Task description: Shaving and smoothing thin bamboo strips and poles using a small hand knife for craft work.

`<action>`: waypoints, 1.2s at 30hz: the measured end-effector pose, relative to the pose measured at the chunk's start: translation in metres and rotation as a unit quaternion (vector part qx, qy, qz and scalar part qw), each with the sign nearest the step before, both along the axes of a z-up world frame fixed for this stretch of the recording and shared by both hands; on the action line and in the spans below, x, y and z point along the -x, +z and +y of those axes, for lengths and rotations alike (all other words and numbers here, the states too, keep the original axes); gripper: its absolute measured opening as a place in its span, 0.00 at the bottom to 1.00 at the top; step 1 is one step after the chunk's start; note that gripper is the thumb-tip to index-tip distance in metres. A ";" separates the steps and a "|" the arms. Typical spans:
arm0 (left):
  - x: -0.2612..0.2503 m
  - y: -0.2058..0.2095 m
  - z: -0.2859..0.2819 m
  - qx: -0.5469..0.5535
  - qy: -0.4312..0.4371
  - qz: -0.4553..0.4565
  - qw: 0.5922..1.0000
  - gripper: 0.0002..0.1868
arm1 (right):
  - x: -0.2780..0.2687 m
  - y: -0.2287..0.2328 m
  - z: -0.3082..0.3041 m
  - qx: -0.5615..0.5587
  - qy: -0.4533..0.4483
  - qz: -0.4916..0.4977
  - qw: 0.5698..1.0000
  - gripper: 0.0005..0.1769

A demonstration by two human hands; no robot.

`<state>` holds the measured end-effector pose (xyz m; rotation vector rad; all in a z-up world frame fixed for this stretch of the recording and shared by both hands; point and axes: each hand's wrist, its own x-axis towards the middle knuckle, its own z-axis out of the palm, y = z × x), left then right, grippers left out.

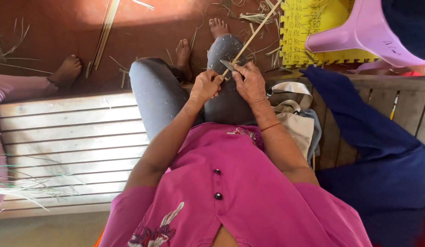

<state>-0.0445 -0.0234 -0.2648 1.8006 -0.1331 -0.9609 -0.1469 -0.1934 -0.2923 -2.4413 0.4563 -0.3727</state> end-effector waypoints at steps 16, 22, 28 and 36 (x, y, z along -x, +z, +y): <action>0.043 0.077 0.148 -0.058 -0.058 -0.076 0.994 0.09 | -0.004 -0.013 -0.004 0.011 0.016 0.019 1.000 0.15; 0.071 0.099 0.206 -0.078 -0.051 -0.051 0.994 0.09 | -0.005 -0.013 -0.003 -0.026 0.022 0.005 0.999 0.13; 0.089 0.115 0.227 -0.091 -0.024 -0.044 0.995 0.07 | -0.004 -0.015 0.000 -0.010 0.026 -0.006 1.000 0.12; 0.099 0.124 0.249 -0.116 -0.035 0.000 0.993 0.10 | -0.004 -0.017 0.002 0.032 -0.015 -0.037 0.999 0.11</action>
